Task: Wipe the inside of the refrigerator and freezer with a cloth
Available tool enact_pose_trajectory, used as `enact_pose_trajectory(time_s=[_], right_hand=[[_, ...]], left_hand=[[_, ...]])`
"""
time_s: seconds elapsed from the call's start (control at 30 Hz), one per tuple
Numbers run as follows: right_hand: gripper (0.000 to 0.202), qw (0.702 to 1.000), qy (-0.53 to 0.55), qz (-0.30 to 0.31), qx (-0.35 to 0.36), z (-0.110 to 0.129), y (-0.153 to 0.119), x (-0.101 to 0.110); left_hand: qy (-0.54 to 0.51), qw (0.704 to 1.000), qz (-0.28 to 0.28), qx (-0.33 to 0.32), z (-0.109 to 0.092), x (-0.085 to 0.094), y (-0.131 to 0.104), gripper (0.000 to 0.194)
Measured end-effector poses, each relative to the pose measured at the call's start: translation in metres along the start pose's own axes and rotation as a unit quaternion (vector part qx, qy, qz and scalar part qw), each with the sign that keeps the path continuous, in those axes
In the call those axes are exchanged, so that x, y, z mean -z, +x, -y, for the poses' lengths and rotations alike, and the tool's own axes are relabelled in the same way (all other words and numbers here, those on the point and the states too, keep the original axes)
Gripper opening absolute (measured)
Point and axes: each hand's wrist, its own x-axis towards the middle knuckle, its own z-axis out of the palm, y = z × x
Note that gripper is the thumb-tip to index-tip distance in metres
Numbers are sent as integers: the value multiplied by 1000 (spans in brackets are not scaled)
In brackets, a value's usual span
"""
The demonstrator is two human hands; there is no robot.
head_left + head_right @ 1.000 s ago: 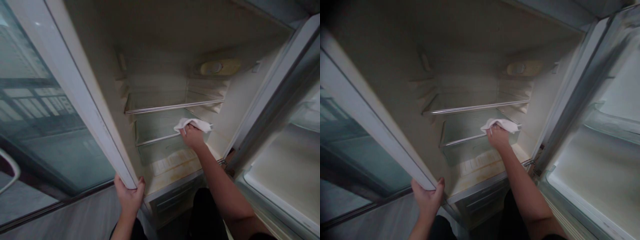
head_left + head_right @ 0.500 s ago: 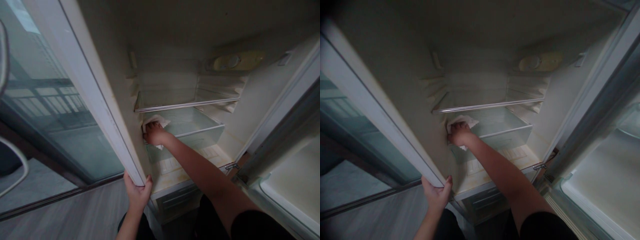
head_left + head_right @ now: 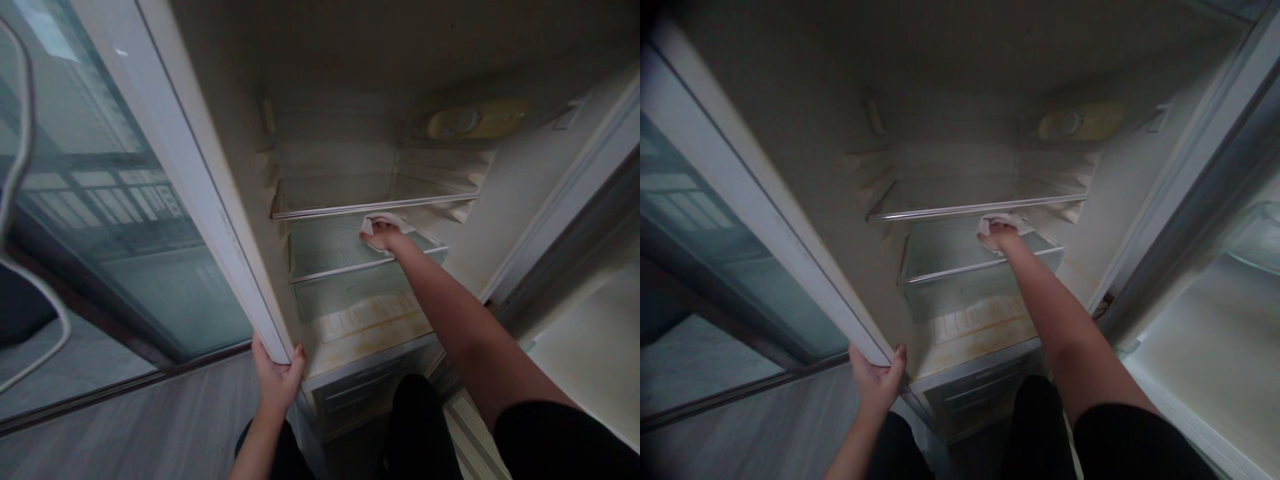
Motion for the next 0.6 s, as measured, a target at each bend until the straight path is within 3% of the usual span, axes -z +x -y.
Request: enact_pose_trajectory(time_s=[0.17, 0.37, 0.5, 0.6], right_hand=[[66, 995, -24, -47, -89, -45, 5, 17], [54, 995, -80, -19, -60, -47, -13, 12], [42, 997, -70, -33, -1, -43, -62, 1], [39, 982, -8, -180, 58, -33, -121, -28]], left_hand=[[-8, 1000, 3, 9, 3, 0, 0, 59], [-9, 1000, 14, -10, -6, -1, 3, 61], [-1, 1000, 6, -21, -8, -1, 3, 60], [4, 999, 2, -37, -7, -2, 3, 61]])
